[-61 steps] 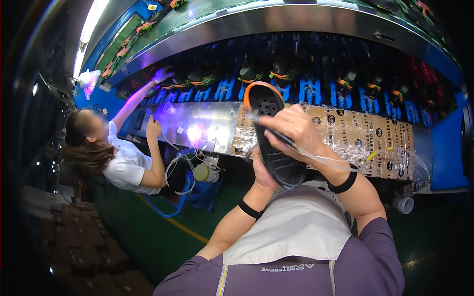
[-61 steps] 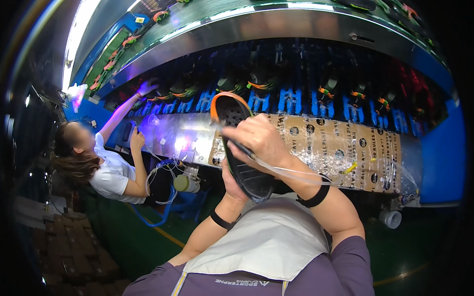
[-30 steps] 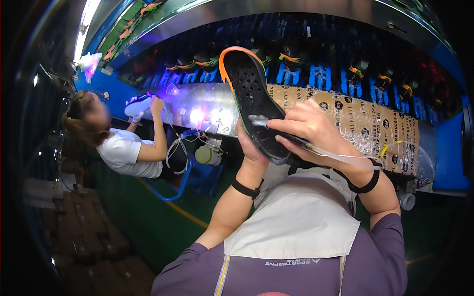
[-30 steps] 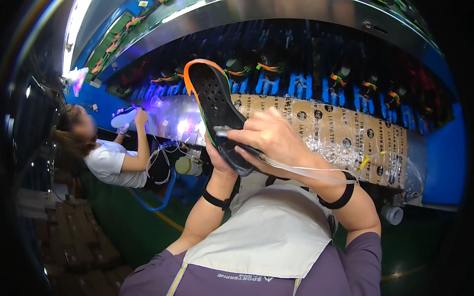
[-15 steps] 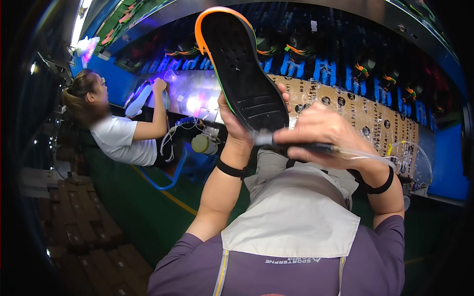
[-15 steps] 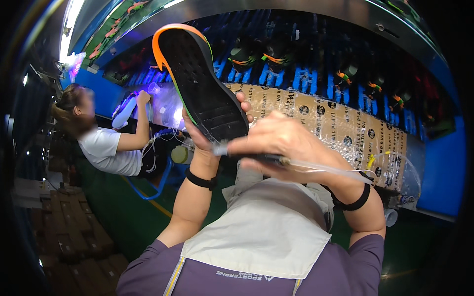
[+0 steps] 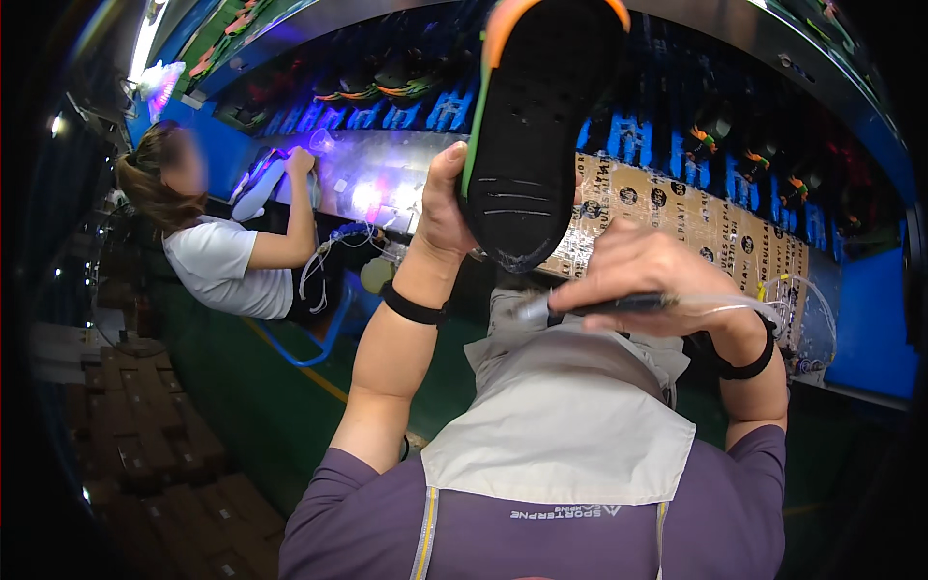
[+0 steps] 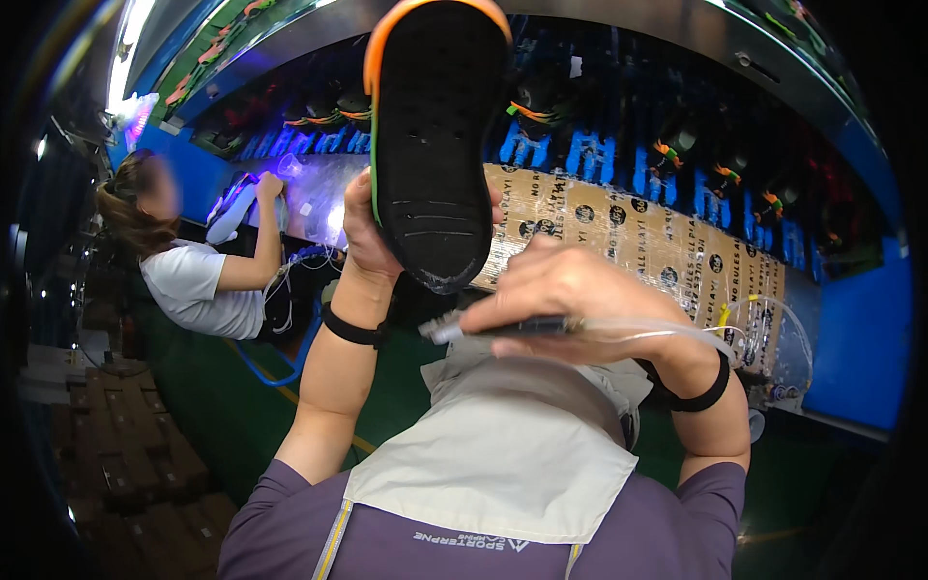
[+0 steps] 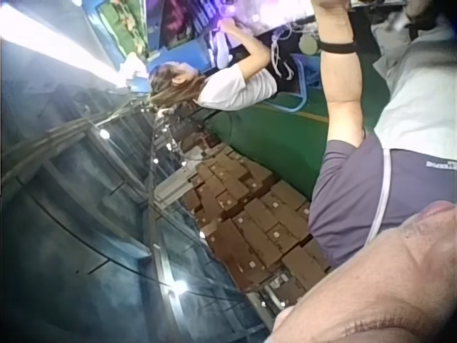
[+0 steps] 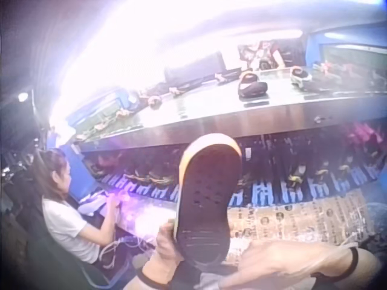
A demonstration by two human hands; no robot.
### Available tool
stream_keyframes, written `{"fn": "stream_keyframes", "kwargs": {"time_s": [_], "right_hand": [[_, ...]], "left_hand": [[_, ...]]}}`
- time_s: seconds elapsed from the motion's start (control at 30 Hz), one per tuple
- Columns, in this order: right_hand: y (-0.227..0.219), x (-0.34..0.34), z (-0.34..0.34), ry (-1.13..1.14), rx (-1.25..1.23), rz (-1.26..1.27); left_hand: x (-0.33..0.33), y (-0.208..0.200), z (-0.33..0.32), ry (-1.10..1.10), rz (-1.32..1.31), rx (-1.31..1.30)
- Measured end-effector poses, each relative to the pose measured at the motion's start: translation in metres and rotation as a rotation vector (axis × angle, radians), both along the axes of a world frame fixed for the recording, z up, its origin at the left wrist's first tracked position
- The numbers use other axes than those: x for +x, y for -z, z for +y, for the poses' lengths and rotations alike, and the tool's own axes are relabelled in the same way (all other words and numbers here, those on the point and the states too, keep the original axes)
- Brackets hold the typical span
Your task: Applying adhesive to shoe soles and components using a brush on an assembly line.
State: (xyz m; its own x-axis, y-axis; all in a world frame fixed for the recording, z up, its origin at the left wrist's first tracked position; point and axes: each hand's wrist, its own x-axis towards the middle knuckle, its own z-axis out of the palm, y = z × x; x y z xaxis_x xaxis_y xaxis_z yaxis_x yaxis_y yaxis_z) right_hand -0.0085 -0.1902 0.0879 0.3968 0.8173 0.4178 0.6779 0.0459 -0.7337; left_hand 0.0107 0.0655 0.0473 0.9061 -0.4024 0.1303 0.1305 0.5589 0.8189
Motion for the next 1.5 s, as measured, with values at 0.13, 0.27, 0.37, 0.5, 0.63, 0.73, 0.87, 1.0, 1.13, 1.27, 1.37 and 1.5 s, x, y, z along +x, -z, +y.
{"fn": "stream_keyframes", "kwargs": {"time_s": [0.13, 0.27, 0.37, 0.5, 0.63, 0.73, 0.87, 1.0, 1.13, 1.27, 1.37, 1.5], "right_hand": [[0.007, 0.003, 0.000, 0.144, -0.083, -0.122], [0.000, 0.004, -0.003, 0.035, -0.107, -0.146], [0.003, 0.006, -0.003, 0.229, -0.131, -0.271], [0.000, 0.009, -0.006, -0.034, -0.171, -0.219], [0.004, 0.013, -0.005, 0.222, -0.300, -0.431], [0.007, 0.009, -0.005, 0.050, -0.147, -0.315], [0.002, 0.011, -0.009, 0.254, -0.316, -0.527], [0.001, 0.014, -0.013, 0.115, -0.249, -0.440], [0.000, 0.019, -0.020, 0.320, -0.316, -0.569], [-0.005, 0.023, -0.029, 0.309, -0.285, -0.487], [0.004, 0.030, -0.035, 0.449, -0.290, -0.580], [0.004, 0.026, -0.033, 0.330, -0.171, -0.359]], "left_hand": [[0.011, -0.001, 0.010, -0.025, -0.038, 0.124], [0.018, -0.006, 0.010, 0.026, 0.091, 0.082], [0.024, -0.015, 0.011, 0.127, 0.179, 0.028], [0.029, -0.014, 0.014, 0.127, 0.303, 0.128], [0.034, -0.015, 0.015, 0.141, 0.269, 0.217], [0.032, -0.014, 0.015, 0.167, 0.306, 0.260], [0.028, -0.013, 0.017, 0.096, 0.331, 0.251], [0.034, 0.001, 0.026, 0.183, 0.335, 0.269], [0.030, 0.005, 0.029, 0.139, 0.310, 0.276], [0.025, 0.007, 0.031, 0.143, 0.355, 0.273], [0.023, 0.017, 0.037, 0.161, 0.364, 0.235], [0.017, 0.022, 0.031, 0.066, 0.398, 0.160]]}}
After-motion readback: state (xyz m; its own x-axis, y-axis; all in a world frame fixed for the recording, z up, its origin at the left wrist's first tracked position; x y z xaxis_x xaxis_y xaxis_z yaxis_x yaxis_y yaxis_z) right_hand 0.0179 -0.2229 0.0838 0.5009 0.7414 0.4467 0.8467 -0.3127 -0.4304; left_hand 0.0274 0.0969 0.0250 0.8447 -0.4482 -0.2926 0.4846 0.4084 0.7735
